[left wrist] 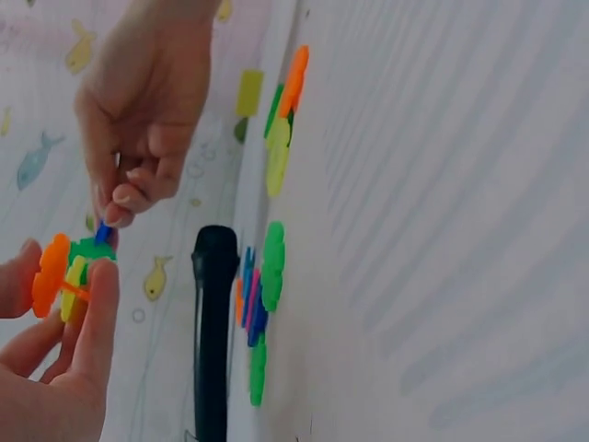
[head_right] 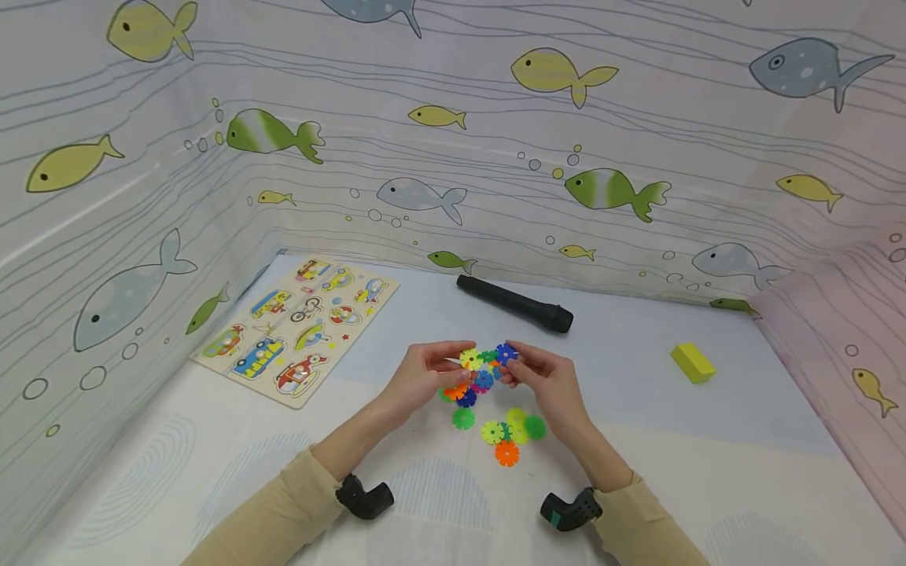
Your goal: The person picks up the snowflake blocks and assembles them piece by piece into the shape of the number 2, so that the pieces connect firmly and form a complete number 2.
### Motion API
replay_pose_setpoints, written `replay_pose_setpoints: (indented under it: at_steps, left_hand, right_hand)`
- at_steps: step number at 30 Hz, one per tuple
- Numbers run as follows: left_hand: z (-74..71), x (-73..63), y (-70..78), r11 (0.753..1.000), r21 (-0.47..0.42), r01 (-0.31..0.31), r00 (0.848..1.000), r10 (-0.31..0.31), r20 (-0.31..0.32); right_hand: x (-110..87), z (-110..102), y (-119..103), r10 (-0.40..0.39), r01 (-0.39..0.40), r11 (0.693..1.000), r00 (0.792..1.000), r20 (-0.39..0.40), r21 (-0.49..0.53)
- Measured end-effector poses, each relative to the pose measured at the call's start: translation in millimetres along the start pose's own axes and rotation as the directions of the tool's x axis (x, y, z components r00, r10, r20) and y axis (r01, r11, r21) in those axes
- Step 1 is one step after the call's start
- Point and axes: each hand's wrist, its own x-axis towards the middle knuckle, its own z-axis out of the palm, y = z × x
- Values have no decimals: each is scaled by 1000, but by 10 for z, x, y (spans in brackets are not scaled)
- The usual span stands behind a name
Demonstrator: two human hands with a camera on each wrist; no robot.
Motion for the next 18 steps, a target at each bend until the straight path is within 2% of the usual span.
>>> replay_pose_setpoints:
  at_steps: [7,18]
  left_hand:
    - [-9,9,-22,1000,-13,11,1000,-11,-26]
    - [33,-6,-19,1000,14,23,998,-22,-57]
  right_hand:
    - [-6,35,24,24,-25,998,1000,13,57]
    - [-25,54,41,39,-40,990,999,10,139]
